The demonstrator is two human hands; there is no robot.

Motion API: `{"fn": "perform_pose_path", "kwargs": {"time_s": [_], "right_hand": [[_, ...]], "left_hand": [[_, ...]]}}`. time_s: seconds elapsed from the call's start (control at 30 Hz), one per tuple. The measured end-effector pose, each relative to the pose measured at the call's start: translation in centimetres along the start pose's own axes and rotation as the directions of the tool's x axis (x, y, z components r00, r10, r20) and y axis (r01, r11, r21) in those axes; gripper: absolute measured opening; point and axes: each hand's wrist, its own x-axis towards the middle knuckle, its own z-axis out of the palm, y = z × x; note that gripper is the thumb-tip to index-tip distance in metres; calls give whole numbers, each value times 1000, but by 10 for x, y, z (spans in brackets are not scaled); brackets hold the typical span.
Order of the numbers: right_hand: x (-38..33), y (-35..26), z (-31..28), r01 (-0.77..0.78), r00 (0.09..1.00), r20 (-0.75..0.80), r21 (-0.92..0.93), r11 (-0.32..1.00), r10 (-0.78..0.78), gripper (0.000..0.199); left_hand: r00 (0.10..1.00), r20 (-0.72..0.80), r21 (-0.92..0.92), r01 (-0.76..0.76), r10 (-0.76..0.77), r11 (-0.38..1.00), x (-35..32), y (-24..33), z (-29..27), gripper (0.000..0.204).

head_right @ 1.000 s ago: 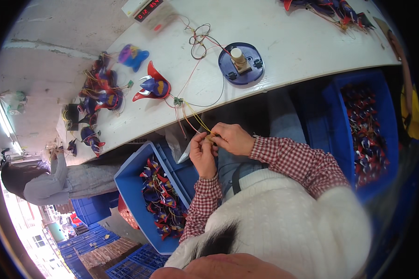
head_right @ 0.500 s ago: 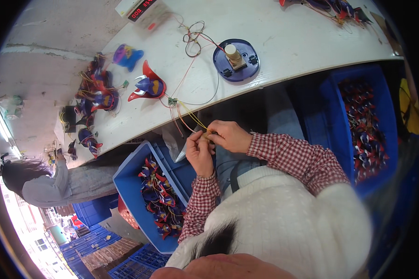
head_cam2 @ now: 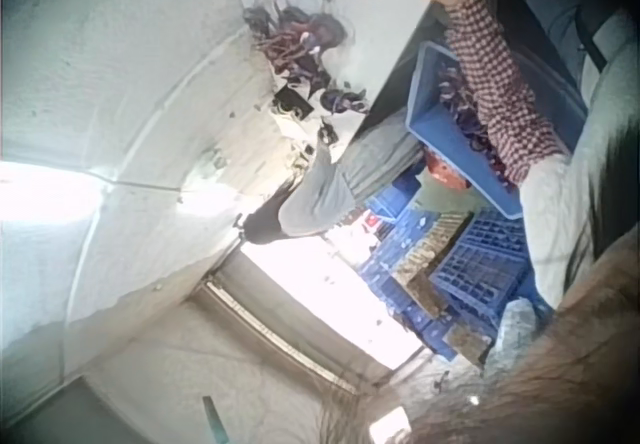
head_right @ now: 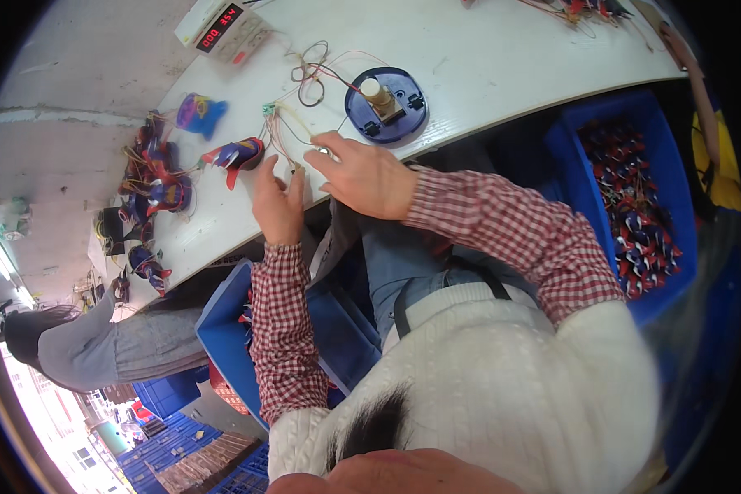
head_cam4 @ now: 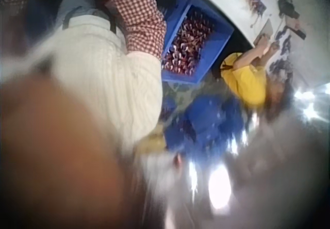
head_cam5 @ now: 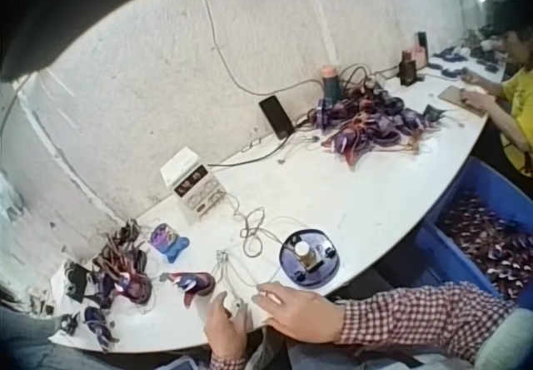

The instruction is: Assembling small electronic parts and wiring them together at a workbench.

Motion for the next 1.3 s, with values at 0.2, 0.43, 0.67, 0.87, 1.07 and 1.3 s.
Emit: {"fn": "perform_pose_path", "kwargs": {"time_s": [0.2, 0.43, 0.67, 0.87, 1.07, 1.3], "right_hand": [[-5, 65, -67, -171, 946, -229, 248, 954, 229, 46], [17, 92, -43, -213, 975, 73, 22, 977, 211, 32], [2, 84, -42, 3, 1000, -15, -114, 993, -5, 20], [22, 100, -80, -111, 987, -102, 144, 983, 126, 9], [49, 189, -87, -302, 928, -188, 129, 945, 322, 22], [45, 190, -88, -424, 888, -114, 172, 889, 446, 38]], "left_hand": [[806, -248, 32, -548, 538, 836, -12, 49, 23, 64], [835, -131, 103, -524, 534, 845, 28, 74, 95, 92], [837, -129, 167, -510, 532, 844, 33, 66, 105, 93], [844, -150, 15, -519, 515, 855, 22, 71, 88, 83], [879, -281, -83, -422, 385, 903, -15, 27, 41, 54], [978, -209, 215, 39, 7, 976, 11, -62, 4, 61]]}}
